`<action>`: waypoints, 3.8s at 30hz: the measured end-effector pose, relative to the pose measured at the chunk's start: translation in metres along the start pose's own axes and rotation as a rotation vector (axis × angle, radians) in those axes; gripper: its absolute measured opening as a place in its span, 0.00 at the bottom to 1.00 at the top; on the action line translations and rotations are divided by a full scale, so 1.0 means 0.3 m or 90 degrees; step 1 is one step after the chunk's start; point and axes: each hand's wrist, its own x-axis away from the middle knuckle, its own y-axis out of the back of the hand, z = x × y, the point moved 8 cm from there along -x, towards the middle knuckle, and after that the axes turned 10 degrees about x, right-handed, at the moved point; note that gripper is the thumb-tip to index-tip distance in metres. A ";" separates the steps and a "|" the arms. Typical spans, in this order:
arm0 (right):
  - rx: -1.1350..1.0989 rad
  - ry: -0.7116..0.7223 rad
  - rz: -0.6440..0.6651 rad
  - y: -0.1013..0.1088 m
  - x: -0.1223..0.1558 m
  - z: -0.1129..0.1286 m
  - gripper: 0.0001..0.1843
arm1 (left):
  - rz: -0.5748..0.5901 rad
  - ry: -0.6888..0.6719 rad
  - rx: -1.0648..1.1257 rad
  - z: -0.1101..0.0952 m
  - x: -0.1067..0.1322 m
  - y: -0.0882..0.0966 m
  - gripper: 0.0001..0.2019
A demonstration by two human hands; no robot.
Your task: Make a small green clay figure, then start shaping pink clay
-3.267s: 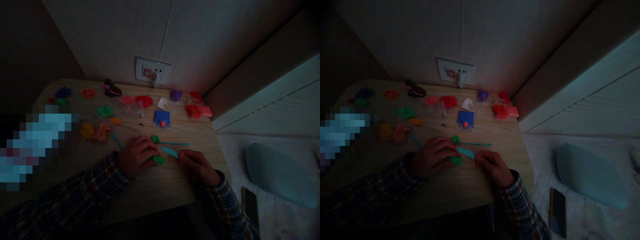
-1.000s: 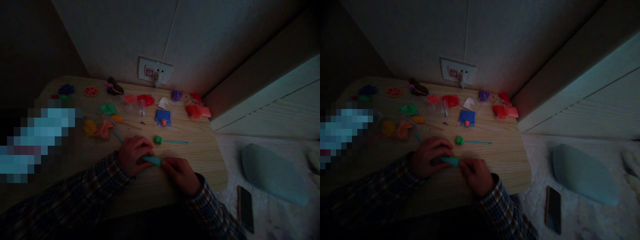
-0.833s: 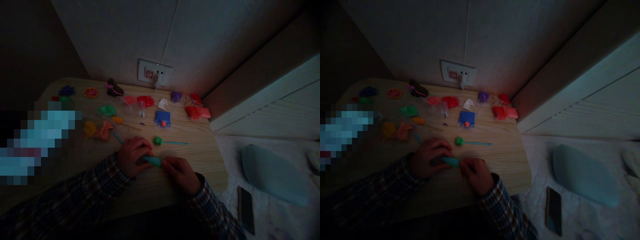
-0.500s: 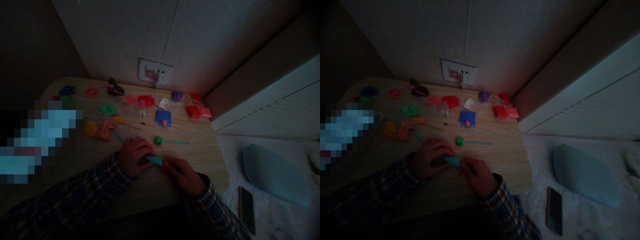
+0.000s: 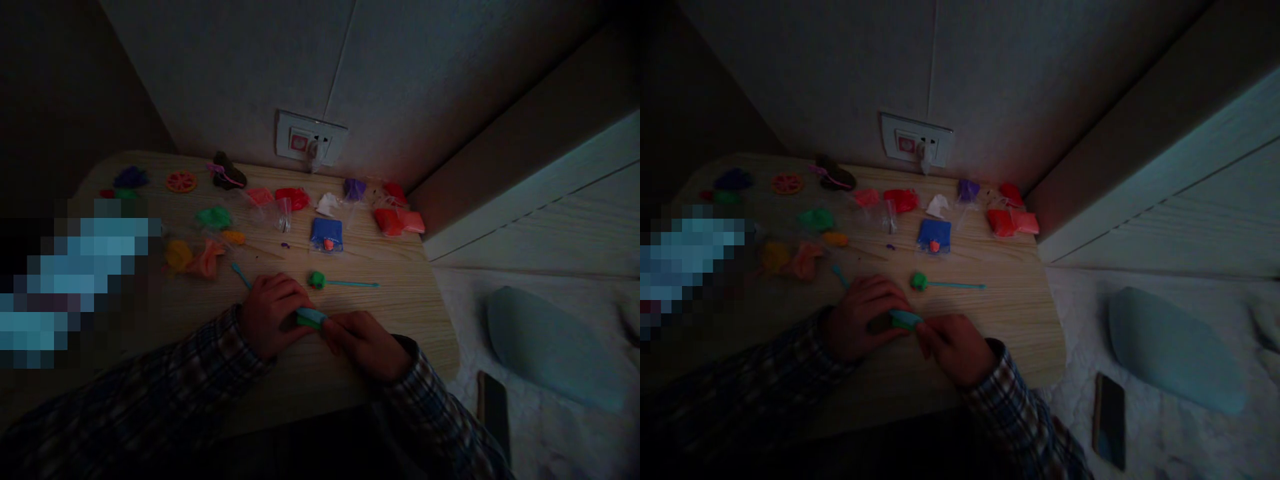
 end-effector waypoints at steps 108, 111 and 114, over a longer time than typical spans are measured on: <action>-0.018 -0.024 -0.319 0.085 -0.027 -0.027 0.12 | -0.179 0.022 -0.147 0.003 0.051 0.048 0.10; -0.048 -0.021 -0.325 0.098 -0.026 -0.037 0.12 | -0.177 0.015 -0.148 -0.005 0.046 0.044 0.09; -0.018 -0.034 -0.338 0.109 -0.023 -0.046 0.11 | -0.173 0.023 -0.143 -0.008 0.040 0.042 0.09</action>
